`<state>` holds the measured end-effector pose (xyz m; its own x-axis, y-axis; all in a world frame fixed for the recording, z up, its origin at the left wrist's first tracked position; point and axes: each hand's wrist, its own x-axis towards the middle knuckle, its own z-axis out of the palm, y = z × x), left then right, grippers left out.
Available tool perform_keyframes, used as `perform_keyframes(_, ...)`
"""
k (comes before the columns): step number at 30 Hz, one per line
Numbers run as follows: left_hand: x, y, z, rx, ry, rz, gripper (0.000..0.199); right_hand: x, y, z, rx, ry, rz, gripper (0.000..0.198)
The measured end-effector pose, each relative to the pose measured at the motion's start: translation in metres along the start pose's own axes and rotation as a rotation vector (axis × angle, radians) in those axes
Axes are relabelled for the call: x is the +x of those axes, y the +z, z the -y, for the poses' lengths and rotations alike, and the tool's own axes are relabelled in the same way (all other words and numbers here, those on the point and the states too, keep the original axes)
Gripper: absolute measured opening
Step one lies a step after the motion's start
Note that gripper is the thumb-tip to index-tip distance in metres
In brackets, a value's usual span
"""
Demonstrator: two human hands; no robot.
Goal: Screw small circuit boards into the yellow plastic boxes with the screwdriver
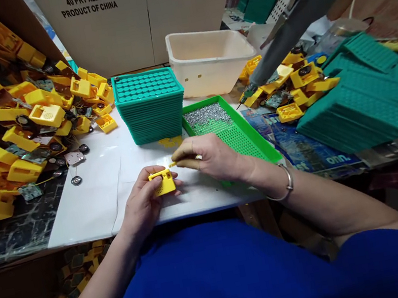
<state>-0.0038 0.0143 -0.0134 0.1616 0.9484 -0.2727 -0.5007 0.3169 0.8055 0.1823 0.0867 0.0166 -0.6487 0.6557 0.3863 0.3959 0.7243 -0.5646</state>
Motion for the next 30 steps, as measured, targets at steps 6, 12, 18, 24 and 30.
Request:
perform_keyframes(6, 0.001, 0.002, -0.002, 0.006, -0.026, 0.04, 0.018, -0.017, 0.008, 0.002, -0.345, -0.42, -0.036, 0.025)
perform_keyframes(12, 0.002, -0.003, -0.008, 0.041, -0.174, 0.183, 0.016, -0.022, 0.007, 0.0, -0.475, -0.66, -0.158, 0.024)
perform_keyframes(18, -0.002, 0.001, 0.004, 0.205, 0.037, 0.151, 0.022, -0.022, 0.011, 0.01, 0.182, 0.075, -0.067, 0.013)
perform_keyframes(24, -0.005, 0.0, 0.007, 0.493, 0.182, 0.195, 0.026, -0.017, 0.011, 0.021, 0.235, 0.223, 0.025, 0.003)
perform_keyframes(30, -0.005, -0.006, 0.01, 0.397, 0.144, 0.175, 0.022, -0.017, 0.011, 0.03, 0.111, 0.19, 0.018, 0.011)
